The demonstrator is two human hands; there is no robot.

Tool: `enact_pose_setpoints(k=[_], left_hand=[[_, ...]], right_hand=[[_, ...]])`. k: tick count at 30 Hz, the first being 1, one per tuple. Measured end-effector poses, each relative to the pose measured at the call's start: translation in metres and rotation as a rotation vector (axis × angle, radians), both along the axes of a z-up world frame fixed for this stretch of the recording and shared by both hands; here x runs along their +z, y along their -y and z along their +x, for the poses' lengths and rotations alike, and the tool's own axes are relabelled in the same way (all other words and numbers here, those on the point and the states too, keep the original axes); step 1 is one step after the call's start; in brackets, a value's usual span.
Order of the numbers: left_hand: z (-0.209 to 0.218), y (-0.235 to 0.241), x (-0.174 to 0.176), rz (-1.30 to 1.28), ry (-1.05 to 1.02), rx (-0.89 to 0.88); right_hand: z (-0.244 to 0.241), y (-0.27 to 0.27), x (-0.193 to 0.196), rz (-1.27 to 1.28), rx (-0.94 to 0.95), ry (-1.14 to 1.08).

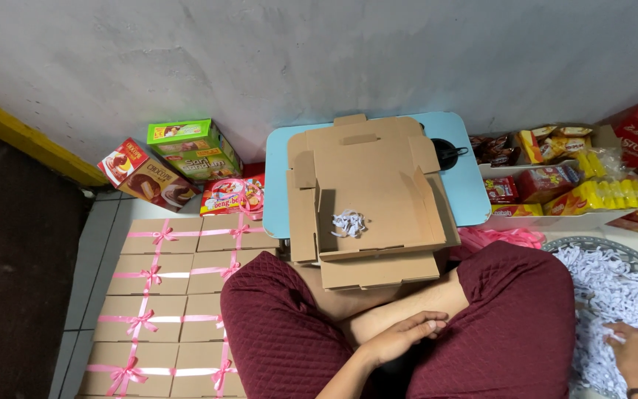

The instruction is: Tying a pink ribbon on a small gift box and then folding a larger cardboard box to fill it with shredded paper.

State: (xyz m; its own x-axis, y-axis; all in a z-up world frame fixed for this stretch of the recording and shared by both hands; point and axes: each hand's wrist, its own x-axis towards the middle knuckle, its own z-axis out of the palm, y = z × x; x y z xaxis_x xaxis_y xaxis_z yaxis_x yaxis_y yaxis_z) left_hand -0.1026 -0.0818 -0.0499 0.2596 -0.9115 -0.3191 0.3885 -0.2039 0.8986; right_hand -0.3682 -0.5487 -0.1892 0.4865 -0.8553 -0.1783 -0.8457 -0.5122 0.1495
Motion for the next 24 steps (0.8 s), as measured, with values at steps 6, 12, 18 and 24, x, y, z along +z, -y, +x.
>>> enact_pose_setpoints(k=[6, 12, 18, 24], left_hand=[[0.0, 0.001, 0.0, -0.003, 0.013, -0.004], [0.0, 0.0, 0.009, 0.022, 0.025, -0.009], [0.0, 0.0, 0.012, 0.039, 0.046, -0.011], [0.0, 0.0, 0.009, 0.034, 0.033, -0.008]], right_hand=[[-0.021, 0.027, -0.026, 0.115, 0.097, 0.691], [-0.037, 0.054, -0.044, 0.285, 0.171, 1.069], [-0.019, 0.044, -0.046, 0.128, 0.0, 0.102], [-0.019, 0.016, -0.034, 0.054, -0.037, -0.008]])
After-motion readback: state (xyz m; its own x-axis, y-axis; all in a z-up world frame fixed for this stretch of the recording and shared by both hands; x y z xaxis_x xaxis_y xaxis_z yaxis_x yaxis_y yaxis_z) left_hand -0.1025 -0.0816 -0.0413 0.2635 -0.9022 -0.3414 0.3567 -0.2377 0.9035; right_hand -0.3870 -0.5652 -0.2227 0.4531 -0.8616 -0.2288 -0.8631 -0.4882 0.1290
